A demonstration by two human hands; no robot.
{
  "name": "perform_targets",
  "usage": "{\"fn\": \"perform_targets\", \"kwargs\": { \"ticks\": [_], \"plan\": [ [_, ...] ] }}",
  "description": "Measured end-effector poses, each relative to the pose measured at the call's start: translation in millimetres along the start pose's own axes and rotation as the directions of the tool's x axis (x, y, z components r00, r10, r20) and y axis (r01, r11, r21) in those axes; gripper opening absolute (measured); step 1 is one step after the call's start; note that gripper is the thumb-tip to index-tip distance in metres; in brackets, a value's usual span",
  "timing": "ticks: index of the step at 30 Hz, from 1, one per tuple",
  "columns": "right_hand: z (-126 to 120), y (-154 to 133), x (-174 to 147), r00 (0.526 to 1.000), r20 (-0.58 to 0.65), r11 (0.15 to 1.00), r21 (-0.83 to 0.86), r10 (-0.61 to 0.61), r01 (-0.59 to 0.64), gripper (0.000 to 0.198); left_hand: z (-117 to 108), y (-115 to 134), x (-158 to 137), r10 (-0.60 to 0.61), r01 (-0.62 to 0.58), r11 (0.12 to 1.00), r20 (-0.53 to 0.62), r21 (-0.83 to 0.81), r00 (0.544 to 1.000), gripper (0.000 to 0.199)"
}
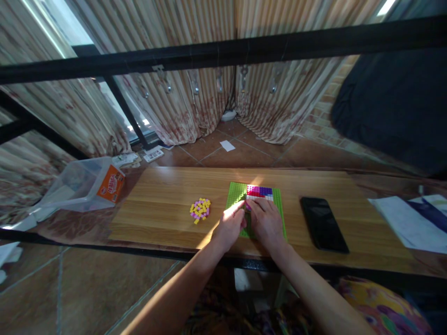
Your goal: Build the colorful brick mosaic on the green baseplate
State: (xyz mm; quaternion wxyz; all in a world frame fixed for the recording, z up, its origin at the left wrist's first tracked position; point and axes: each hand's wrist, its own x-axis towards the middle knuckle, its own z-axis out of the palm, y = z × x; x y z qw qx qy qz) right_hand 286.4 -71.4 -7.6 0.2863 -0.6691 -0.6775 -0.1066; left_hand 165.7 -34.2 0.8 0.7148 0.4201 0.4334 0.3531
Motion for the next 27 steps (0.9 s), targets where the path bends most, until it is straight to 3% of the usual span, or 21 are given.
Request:
{"fn": "perform_targets", "kwargs": {
  "ticks": [4,9,13,17,21,27],
  "plan": [
    [-2,3,0,0.999,-0.033,0.994,0.103,0.032,-0.028,0.029,-7,8,-9,-0.162,0.167,0.970,0.044,-0.177,0.986,0.025],
    [-19,-6,-6,0.998,-0.036,0.920,0.392,0.042,-0.025,0.024,-13,12,-18,-0.272,0.309,0.871,0.149,-0.381,0.951,0.024],
    [-30,-18,-12,0.993,0.111,0.832,0.553,-0.031,-0.036,0.020,-7,10,-20,-0.257,0.261,0.917,0.052,-0.301,0.965,0.020],
    [-25,-20,-15,0.987,0.158,0.831,0.551,-0.016,-0.075,0.015,-1,7,-19,-0.194,0.187,0.971,-0.034,-0.146,0.980,0.020],
    [-18,-18,-15,0.990,0.143,0.842,0.533,0.009,-0.084,0.013,1,5,-18,-0.170,0.166,0.983,-0.042,-0.078,0.985,0.021],
    [-20,-11,-10,0.997,0.045,0.835,0.544,0.062,-0.077,0.018,-1,12,-19,-0.159,0.160,0.980,0.012,-0.117,0.987,0.024]
  ]
}}
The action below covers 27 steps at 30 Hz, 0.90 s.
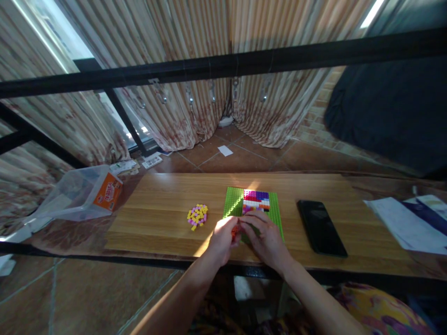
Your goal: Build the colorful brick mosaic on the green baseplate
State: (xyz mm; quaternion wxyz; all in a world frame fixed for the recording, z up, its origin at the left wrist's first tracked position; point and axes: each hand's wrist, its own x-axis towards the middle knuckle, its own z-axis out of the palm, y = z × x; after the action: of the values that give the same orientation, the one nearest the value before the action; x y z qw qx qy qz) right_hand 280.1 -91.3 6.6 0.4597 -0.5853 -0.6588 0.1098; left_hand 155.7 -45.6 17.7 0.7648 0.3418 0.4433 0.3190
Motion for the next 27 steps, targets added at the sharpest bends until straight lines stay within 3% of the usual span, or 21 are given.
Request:
{"fn": "perform_targets", "kwargs": {
  "ticks": [5,9,15,27],
  "plan": [
    [-9,14,10,0.990,-0.115,0.996,-0.024,0.079,-0.082,0.016,-2,3,0,-0.002,0.001,0.998,0.028,0.058,1.000,0.028],
    [-10,21,18,0.987,-0.150,0.991,-0.115,0.052,-0.069,0.013,-1,2,7,0.057,-0.055,0.995,-0.018,0.085,0.998,0.032],
    [-3,27,25,0.986,-0.167,0.979,-0.203,-0.003,-0.031,0.016,3,4,19,0.130,-0.128,0.977,0.002,0.170,0.992,0.037],
    [-5,25,31,0.994,-0.108,0.928,-0.365,0.036,-0.073,0.019,3,-3,27,0.161,-0.170,0.964,0.060,0.203,0.985,0.021]
  ]
}}
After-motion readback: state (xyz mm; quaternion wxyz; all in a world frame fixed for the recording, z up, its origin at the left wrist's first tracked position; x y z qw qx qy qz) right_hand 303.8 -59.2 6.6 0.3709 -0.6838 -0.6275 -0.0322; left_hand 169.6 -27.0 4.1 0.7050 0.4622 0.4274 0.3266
